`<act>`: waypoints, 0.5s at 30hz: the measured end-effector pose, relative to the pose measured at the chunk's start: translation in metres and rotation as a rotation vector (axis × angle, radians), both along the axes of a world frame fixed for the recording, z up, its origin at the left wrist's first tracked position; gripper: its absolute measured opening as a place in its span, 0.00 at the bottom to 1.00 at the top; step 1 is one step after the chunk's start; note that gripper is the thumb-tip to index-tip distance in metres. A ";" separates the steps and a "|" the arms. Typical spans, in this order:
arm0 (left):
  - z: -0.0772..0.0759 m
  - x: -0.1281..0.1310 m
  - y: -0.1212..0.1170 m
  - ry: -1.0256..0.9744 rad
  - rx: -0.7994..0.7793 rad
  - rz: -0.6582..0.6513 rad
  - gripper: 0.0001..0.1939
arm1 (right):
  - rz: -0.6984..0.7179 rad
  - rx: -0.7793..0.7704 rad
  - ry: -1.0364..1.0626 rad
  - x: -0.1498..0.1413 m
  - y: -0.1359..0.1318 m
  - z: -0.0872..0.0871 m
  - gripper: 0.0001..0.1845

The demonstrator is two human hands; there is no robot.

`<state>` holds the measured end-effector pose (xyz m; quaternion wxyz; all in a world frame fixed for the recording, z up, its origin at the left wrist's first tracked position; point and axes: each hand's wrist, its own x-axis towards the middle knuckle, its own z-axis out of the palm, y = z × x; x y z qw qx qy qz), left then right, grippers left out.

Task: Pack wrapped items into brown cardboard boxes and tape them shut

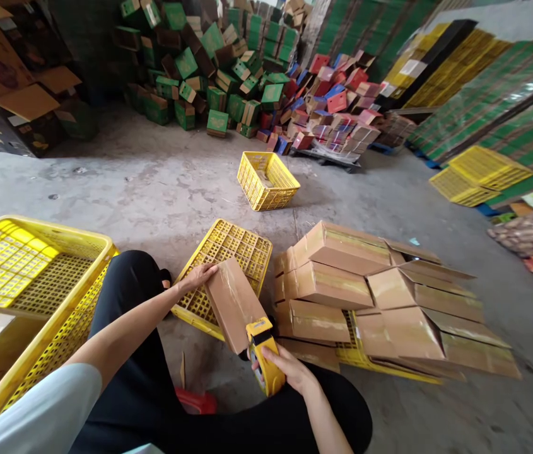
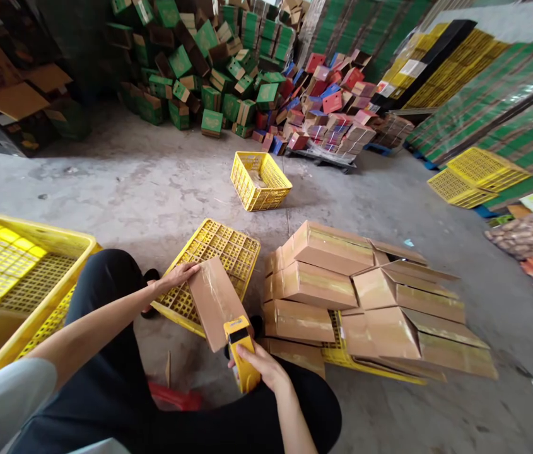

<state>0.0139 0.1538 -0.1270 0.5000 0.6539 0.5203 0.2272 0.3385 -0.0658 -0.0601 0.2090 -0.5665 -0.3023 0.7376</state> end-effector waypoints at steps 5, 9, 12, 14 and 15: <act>-0.005 -0.017 -0.004 -0.040 -0.102 0.086 0.40 | -0.078 0.042 -0.005 -0.002 0.000 0.022 0.35; -0.010 -0.027 -0.012 -0.073 -0.199 0.139 0.43 | -0.017 0.078 -0.019 0.003 0.004 0.062 0.35; -0.013 -0.023 -0.024 -0.123 -0.272 0.126 0.44 | 0.060 0.059 -0.056 0.008 0.012 0.099 0.33; -0.015 -0.017 -0.036 -0.153 -0.316 0.102 0.44 | 0.100 0.041 -0.064 0.008 0.018 0.123 0.32; -0.017 -0.014 -0.042 -0.165 -0.330 0.090 0.44 | 0.128 0.036 -0.070 0.008 0.022 0.135 0.32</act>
